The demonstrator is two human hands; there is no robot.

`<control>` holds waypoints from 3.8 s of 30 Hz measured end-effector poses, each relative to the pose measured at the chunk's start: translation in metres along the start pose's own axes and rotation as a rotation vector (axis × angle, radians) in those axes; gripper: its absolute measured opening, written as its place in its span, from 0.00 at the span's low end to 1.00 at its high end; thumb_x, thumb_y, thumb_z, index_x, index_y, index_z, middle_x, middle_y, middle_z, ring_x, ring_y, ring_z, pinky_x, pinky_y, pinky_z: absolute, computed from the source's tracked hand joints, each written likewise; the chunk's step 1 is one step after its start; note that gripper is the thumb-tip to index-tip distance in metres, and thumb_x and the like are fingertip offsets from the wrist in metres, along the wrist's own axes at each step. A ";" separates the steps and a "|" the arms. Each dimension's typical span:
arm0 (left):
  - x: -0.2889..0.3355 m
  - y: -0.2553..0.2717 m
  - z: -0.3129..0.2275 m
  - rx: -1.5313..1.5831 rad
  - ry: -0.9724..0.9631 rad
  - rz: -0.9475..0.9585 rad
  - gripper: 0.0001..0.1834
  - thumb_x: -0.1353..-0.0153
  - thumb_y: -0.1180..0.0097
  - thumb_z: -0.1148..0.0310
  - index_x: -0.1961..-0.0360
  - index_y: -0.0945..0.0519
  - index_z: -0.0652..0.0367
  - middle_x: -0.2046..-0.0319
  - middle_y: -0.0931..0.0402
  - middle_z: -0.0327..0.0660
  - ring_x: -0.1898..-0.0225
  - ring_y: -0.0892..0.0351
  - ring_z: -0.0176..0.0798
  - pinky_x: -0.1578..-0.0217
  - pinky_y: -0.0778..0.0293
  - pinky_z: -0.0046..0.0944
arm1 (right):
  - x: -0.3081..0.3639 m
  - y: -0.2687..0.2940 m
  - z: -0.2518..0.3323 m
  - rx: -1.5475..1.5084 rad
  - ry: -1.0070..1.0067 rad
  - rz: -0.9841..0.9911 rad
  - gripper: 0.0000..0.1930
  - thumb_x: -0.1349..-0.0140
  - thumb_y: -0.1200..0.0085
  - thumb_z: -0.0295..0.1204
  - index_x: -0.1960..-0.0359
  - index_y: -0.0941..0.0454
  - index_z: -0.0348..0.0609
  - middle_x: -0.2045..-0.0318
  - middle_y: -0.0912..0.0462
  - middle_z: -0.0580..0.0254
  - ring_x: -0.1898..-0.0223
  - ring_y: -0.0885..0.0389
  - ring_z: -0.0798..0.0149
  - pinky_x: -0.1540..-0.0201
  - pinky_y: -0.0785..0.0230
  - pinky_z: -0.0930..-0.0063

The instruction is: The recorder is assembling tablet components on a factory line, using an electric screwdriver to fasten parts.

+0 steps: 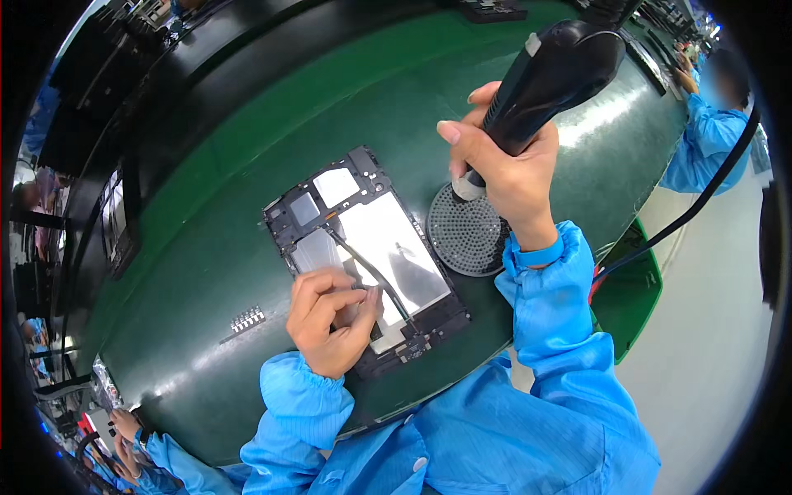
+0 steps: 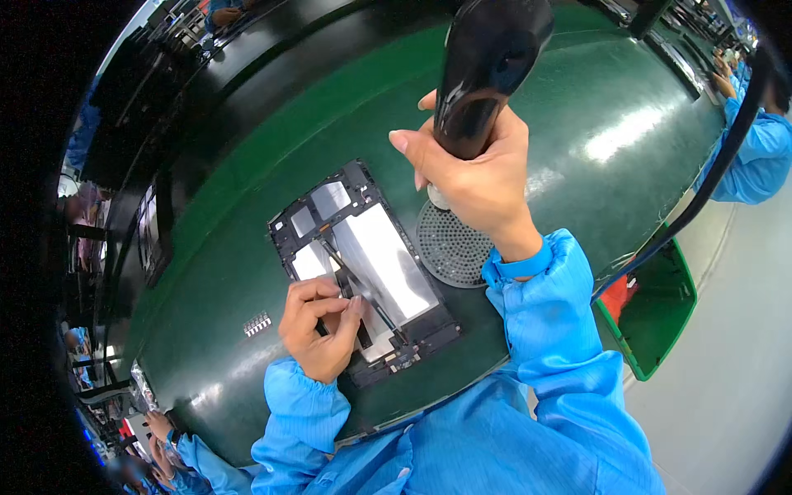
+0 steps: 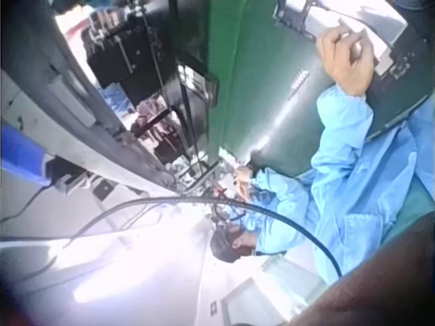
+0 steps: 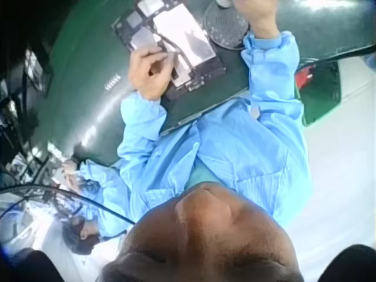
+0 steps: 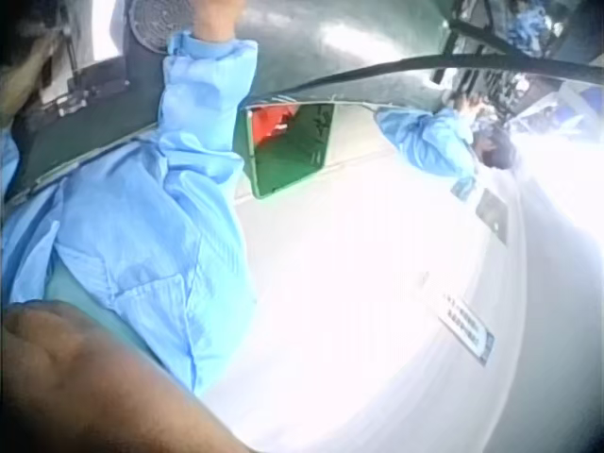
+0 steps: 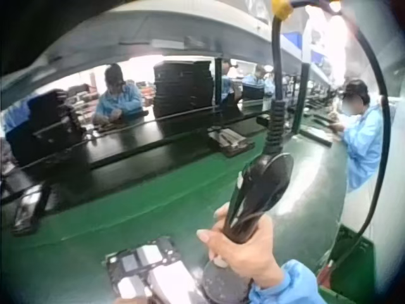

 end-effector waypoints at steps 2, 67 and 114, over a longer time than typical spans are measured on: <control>0.002 0.002 0.000 0.055 0.204 0.144 0.08 0.59 0.34 0.78 0.78 0.22 0.57 0.71 0.20 0.42 0.75 0.24 0.37 0.68 0.30 0.41 | 0.001 -0.001 -0.002 0.027 0.020 0.017 0.17 0.52 0.39 0.16 0.60 0.31 0.34 0.81 0.23 0.62 0.84 0.26 0.71 0.81 0.36 0.80; -0.044 0.068 0.066 0.014 0.518 0.240 0.22 0.62 0.29 0.72 0.62 0.21 0.65 0.63 0.25 0.44 0.81 0.31 0.30 0.76 0.31 0.30 | 0.022 -0.018 0.018 0.054 0.163 0.109 0.18 0.44 0.50 0.18 0.51 0.34 0.36 0.78 0.29 0.62 0.83 0.30 0.68 0.78 0.35 0.72; -0.068 0.056 0.124 0.111 0.098 0.389 0.41 0.69 0.29 0.65 0.49 0.28 0.67 0.49 0.29 0.50 0.48 0.29 0.52 0.48 0.33 0.40 | 0.060 -0.183 -0.008 0.079 0.239 0.738 0.20 0.49 0.46 0.12 0.56 0.39 0.36 0.82 0.25 0.58 0.82 0.25 0.70 0.77 0.31 0.78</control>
Point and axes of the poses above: each hand's wrist, its own x-axis away from the middle knuckle, its own y-axis out of the back of the hand, z = x × y, the point moved 2 cm from there along -x, towards the middle knuckle
